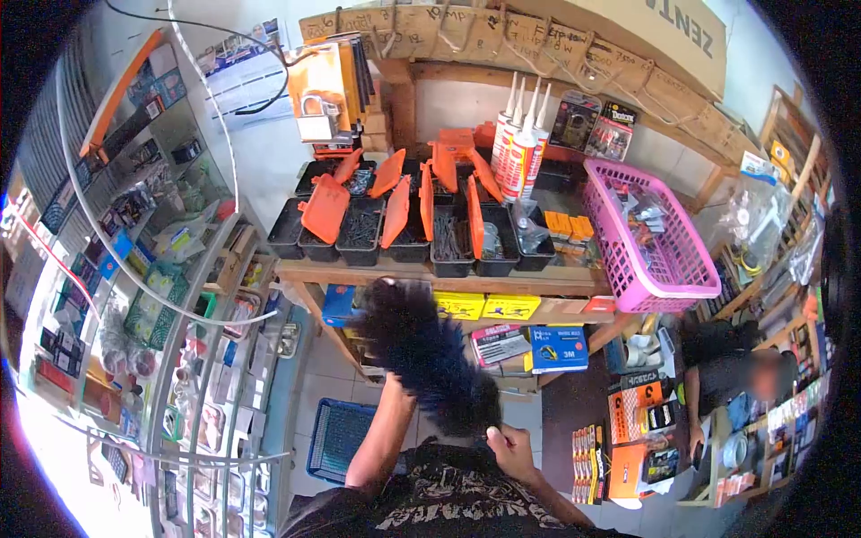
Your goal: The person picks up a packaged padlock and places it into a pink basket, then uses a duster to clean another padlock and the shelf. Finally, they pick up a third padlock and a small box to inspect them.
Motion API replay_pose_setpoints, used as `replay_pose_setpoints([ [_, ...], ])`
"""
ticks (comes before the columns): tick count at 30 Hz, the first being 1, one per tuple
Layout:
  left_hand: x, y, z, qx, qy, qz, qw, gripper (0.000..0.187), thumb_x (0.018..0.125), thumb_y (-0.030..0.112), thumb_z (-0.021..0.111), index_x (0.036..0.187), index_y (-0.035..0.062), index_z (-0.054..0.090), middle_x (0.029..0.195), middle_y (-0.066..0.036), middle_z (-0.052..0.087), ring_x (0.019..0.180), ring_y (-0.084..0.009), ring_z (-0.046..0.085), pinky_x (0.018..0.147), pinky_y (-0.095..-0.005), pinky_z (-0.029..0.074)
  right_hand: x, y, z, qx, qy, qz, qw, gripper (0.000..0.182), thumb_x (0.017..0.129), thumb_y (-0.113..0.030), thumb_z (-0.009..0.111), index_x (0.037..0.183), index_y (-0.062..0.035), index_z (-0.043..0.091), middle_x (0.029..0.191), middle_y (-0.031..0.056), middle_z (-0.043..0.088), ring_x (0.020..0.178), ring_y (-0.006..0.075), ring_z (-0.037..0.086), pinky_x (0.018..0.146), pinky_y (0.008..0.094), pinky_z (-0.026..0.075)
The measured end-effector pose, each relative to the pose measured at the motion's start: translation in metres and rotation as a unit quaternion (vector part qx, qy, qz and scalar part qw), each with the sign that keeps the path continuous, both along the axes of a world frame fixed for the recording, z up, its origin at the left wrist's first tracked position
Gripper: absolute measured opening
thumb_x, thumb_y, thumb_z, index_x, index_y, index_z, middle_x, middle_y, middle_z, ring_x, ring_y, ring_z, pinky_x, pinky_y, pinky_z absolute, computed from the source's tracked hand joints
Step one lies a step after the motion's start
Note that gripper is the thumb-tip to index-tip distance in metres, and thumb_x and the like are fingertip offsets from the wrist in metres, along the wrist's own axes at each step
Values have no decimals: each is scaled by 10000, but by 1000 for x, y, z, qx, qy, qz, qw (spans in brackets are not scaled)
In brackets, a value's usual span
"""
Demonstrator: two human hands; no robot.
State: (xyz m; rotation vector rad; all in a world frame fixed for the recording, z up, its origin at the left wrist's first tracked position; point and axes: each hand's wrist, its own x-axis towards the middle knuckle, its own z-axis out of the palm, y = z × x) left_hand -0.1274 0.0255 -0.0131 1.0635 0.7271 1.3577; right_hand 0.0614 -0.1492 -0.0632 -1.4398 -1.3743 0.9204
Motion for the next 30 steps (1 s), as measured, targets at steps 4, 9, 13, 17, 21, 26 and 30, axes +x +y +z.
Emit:
replay_pose_setpoints([
  [4,-16,-12,4,-285,-264,-62,920,395,972,306,492,1284,65,515,1224,-103,604,1093,-260,593,937,-440,484,0,1,-6,-33,-8,-5,999,405,957,-255,535,633,-14,500,569,-11,477,533,66,412,478,263,305],
  [9,-24,-1,6,-255,-286,3,924,449,987,376,422,1298,59,490,1224,-115,598,1086,-265,594,955,-432,469,-6,5,1,-31,44,-4,999,435,965,-266,539,617,-29,431,541,-10,420,524,61,363,468,272,282],
  [13,-20,-11,35,-136,-395,-68,906,592,974,509,383,1364,68,444,1310,-116,534,1204,-260,512,1055,-429,383,-9,20,9,-24,4,-14,1000,447,950,-266,574,611,-26,408,530,-4,382,532,63,330,467,295,275],
  [17,-20,7,36,-106,-343,17,933,679,963,579,336,1421,78,358,1374,-77,472,1248,-239,467,1075,-397,353,-17,23,17,-26,-4,-19,999,427,948,-268,571,631,-16,436,536,-6,398,538,68,345,478,290,295],
  [21,-34,16,14,-5,-519,-97,849,714,956,617,290,1418,78,365,1311,-95,522,1210,-253,506,1068,-388,371,-10,20,21,-31,-57,32,997,385,940,-293,578,703,10,556,520,10,403,525,73,381,483,285,322],
  [26,-47,20,19,-74,-376,-7,924,673,979,556,261,1389,38,390,1330,-154,506,1181,-311,527,1041,-430,393,-9,18,8,-16,-10,1,1000,372,932,-272,585,686,4,553,521,7,392,505,77,368,465,294,319],
  [30,-43,31,-2,49,-28,-5,998,688,980,568,253,1380,26,394,1323,-155,516,1195,-312,518,1047,-455,385,-2,14,1,-11,-94,19,995,390,942,-265,575,657,-2,528,515,-10,390,509,63,358,464,287,309],
])
